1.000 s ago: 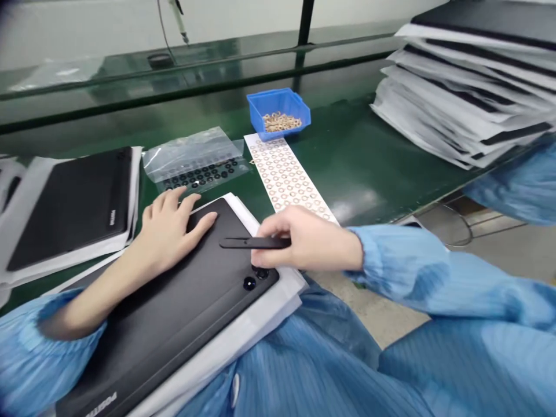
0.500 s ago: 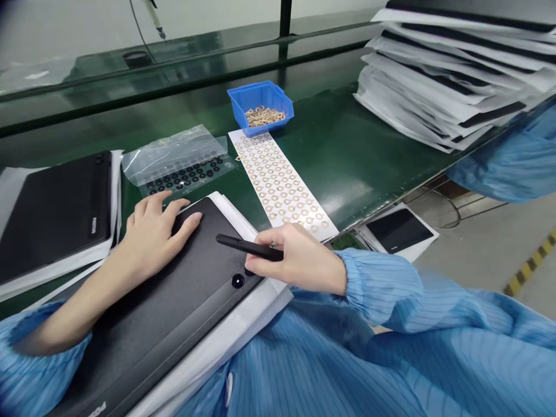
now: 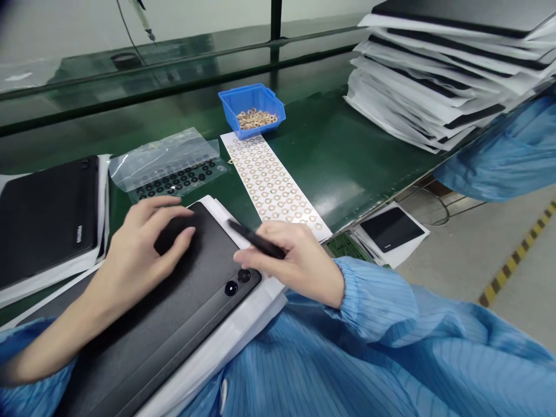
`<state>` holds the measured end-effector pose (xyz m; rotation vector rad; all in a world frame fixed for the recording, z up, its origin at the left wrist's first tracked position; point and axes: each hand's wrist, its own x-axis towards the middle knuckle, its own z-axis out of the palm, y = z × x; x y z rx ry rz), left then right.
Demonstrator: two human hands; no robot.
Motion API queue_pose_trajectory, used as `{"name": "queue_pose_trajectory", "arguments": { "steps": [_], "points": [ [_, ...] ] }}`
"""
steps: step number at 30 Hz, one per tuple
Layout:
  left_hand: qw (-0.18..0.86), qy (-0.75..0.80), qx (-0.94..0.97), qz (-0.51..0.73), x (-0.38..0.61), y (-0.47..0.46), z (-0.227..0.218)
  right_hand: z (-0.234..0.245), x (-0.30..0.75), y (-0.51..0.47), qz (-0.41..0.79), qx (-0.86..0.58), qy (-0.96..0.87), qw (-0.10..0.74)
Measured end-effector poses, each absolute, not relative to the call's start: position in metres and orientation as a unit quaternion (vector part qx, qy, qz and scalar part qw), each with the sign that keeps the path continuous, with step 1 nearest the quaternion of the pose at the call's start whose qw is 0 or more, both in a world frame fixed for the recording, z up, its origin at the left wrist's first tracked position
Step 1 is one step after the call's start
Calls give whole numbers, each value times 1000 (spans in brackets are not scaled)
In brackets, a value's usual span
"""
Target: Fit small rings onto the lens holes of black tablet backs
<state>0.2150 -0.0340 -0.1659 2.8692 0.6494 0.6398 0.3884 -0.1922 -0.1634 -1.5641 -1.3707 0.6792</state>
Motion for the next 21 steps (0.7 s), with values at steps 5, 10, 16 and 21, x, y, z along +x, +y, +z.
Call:
{"name": "queue_pose_trajectory", "arguments": {
  "steps": [5,10,16,21],
  "points": [
    [145,-32,976,158,210,-60,-153,-171,377,-210,277,-631,-438,577],
    [149,-84,983,68,209,-61,-151,-184,359,-218,240,-660,-404,586],
    [154,-81,983,58,209,-63,-149,-186,353,-213,208,-666,-398,596],
    [155,-77,983,53,208,-63,-149,-184,352,-210,183,-677,-405,586]
  ]
}}
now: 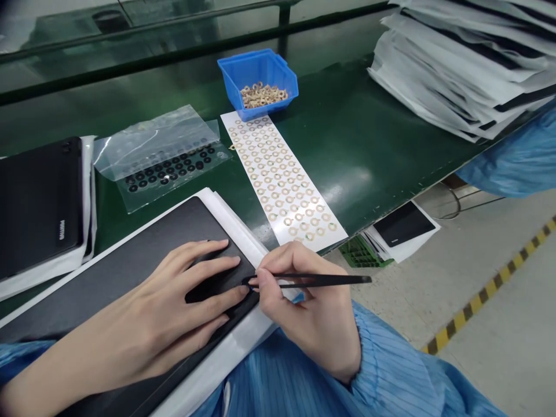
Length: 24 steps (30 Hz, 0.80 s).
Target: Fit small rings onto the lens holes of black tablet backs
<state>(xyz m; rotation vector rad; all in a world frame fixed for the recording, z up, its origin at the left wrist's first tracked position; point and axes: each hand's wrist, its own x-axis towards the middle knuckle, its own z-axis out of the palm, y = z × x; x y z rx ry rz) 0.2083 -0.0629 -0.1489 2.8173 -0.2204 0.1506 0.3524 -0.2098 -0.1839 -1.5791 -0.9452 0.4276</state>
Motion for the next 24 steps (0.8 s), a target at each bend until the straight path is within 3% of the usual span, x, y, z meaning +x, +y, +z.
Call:
{"name": "queue_pose_trajectory", "arguments": {
  "steps": [24],
  "points": [
    [168,-95,978,75,210,-62,-151,-180,356,-207,179,-669,-445,567]
  ]
}}
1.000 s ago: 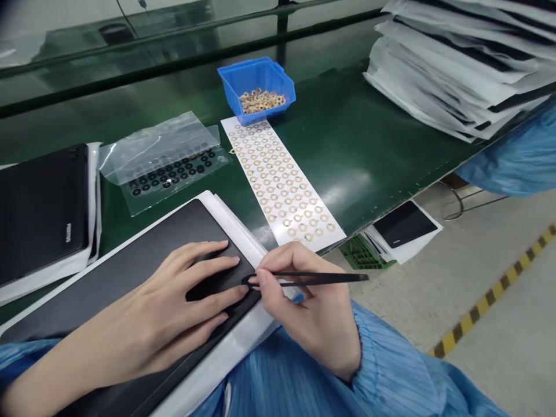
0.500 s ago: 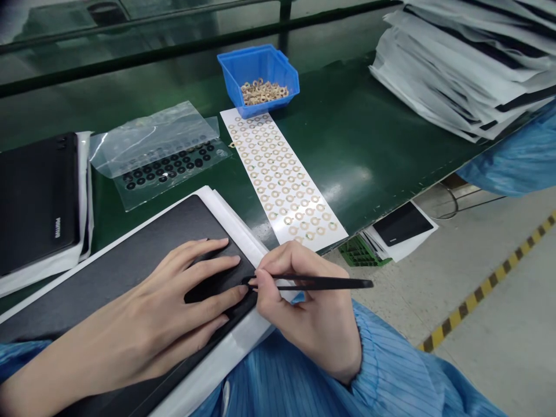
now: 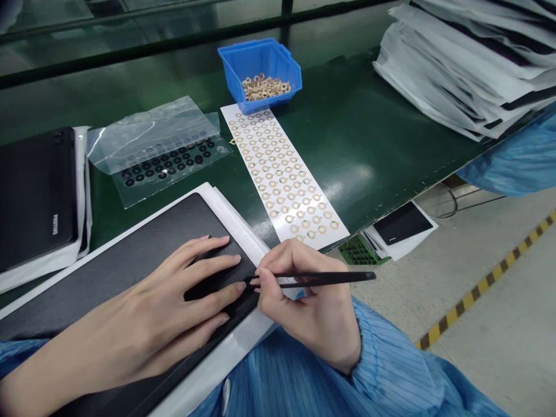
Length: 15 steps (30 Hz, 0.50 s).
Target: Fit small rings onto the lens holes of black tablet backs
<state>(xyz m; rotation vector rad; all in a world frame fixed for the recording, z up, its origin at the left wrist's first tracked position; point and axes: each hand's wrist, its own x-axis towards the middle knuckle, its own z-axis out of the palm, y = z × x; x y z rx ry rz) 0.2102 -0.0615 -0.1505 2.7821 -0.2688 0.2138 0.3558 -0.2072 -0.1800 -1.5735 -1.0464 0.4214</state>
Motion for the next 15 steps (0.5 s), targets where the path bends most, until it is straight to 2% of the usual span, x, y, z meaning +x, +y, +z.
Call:
{"name": "queue_pose_trajectory", "arguments": {
  "steps": [15],
  "points": [
    [167,-94,978,76,209,-62,-151,-183,354,-208,189,-652,-427,597]
  ]
}}
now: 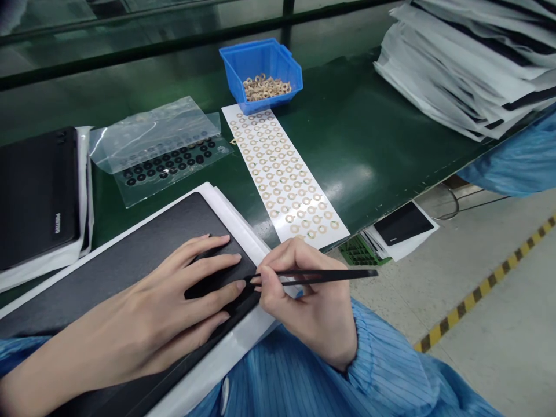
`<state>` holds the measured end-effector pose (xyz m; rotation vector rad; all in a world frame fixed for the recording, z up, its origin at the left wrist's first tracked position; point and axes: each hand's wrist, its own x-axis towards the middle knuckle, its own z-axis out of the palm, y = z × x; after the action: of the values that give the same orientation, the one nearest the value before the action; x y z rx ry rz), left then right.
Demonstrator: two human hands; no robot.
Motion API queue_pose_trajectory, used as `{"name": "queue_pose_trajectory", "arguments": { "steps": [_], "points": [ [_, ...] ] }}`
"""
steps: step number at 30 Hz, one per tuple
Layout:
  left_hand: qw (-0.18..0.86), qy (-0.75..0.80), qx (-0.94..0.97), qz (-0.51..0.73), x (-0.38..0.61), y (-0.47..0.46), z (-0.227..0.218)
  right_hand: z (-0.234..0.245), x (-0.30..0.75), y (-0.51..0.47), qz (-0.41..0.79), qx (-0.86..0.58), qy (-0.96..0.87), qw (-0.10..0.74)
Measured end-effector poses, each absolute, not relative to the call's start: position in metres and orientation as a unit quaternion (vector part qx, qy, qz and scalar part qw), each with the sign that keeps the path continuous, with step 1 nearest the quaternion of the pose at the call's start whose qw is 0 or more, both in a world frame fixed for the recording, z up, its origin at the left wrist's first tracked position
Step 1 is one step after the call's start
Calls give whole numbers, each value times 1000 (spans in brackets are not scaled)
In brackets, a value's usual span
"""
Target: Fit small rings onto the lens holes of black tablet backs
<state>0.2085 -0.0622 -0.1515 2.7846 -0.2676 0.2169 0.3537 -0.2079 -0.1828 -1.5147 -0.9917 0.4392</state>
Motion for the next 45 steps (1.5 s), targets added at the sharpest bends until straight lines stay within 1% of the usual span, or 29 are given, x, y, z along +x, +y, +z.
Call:
{"name": "queue_pose_trajectory", "arguments": {
  "steps": [4,12,14,18,21,29,37,45],
  "points": [
    [163,-98,979,78,210,-62,-151,-180,354,-207,172,-674,-440,568],
    [168,-93,979,72,208,-61,-151,-169,362,-200,196,-697,-486,490],
    [166,-97,978,75,208,-62,-151,-169,362,-199,205,-692,-483,496],
    [158,-102,979,79,209,-63,-150,-174,359,-199,213,-671,-445,553],
    [153,-108,979,78,210,-63,-149,-177,355,-201,203,-668,-427,574],
    [155,-106,979,76,212,-61,-150,-181,354,-205,163,-686,-444,553],
    [152,-107,979,80,211,-62,-149,-176,360,-203,190,-677,-475,529],
    [156,-105,979,73,213,-60,-149,-174,363,-199,224,-645,-475,555]
  ]
}}
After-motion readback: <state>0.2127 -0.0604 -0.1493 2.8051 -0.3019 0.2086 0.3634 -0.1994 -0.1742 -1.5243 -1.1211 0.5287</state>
